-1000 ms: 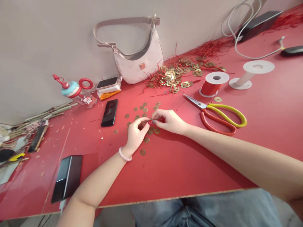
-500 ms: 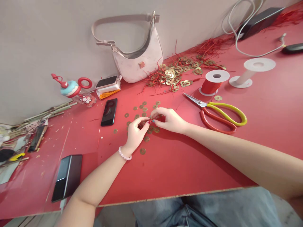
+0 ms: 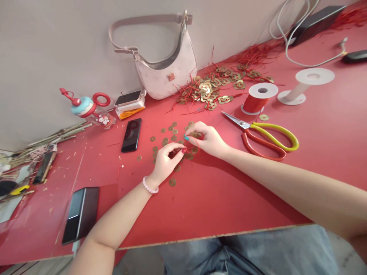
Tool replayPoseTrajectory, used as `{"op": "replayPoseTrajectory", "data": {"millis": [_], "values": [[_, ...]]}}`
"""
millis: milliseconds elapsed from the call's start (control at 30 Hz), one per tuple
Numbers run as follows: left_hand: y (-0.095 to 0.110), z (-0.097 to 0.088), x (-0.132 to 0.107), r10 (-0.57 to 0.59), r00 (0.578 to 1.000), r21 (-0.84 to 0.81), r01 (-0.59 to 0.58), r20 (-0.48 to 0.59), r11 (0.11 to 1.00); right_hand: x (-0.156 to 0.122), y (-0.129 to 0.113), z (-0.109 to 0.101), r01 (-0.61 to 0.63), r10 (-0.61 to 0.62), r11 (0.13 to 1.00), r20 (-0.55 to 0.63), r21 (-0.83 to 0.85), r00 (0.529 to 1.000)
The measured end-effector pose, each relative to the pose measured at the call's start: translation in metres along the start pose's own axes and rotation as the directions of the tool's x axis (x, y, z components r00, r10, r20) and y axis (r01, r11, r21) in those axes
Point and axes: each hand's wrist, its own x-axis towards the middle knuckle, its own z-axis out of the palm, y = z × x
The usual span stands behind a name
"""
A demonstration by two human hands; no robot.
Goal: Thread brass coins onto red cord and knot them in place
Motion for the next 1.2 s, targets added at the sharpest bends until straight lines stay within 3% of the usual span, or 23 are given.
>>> {"op": "replayPoseTrajectory", "data": {"millis": [100,167,300,467,533,600,700,833,933,1033,1100,1200], "values": [[0.003,-0.001,-0.001,0.108,0.993,-0.025,-0.107,0.039,0.994,-0.001,0.000,0.001,-0.112,0.113,0.993,-0.034,0.047,0.993],[0.004,-0.002,-0.002,0.151,0.988,-0.044,-0.150,0.030,0.988,-0.001,-0.001,0.001,-0.094,0.095,0.995,-0.027,0.021,0.995],[0.005,-0.002,-0.004,0.178,0.983,-0.096,-0.181,-0.036,0.979,-0.002,-0.003,0.003,0.138,-0.115,0.978,0.147,-0.157,0.982],[0.003,-0.001,-0.004,0.143,0.975,-0.057,-0.155,-0.172,0.986,-0.005,-0.002,0.006,0.503,-0.397,0.832,0.382,-0.234,0.835],[0.002,-0.001,-0.002,0.120,0.968,-0.014,-0.126,-0.219,0.992,-0.007,-0.004,0.007,0.586,-0.452,0.755,0.413,-0.296,0.791],[0.001,-0.001,-0.001,0.099,0.963,0.005,-0.101,-0.250,0.995,-0.009,-0.006,0.007,0.617,-0.474,0.702,0.413,-0.355,0.777],[-0.001,-0.002,0.002,0.057,0.961,-0.010,-0.062,-0.270,0.998,-0.010,-0.008,0.005,0.587,-0.483,0.697,0.335,-0.411,0.809],[-0.004,-0.003,0.004,0.011,0.961,-0.038,-0.023,-0.277,0.999,-0.009,-0.007,0.003,0.485,-0.452,0.780,0.181,-0.395,0.873],[-0.004,-0.003,0.005,-0.016,0.958,-0.057,-0.001,-0.288,0.998,-0.010,-0.011,0.004,0.382,-0.370,0.883,0.099,-0.272,0.924],[-0.004,-0.002,0.005,-0.028,0.957,-0.073,0.007,-0.287,0.997,-0.015,-0.019,0.007,0.207,-0.201,0.973,0.058,-0.106,0.978],[-0.004,-0.003,0.005,-0.032,0.958,-0.072,0.012,-0.285,0.997,-0.018,-0.024,0.009,0.145,-0.142,0.988,0.057,-0.052,0.988],[-0.004,-0.003,0.005,-0.041,0.956,-0.074,0.020,-0.292,0.997,-0.021,-0.026,0.011,0.212,-0.207,0.976,0.072,-0.057,0.976]]}}
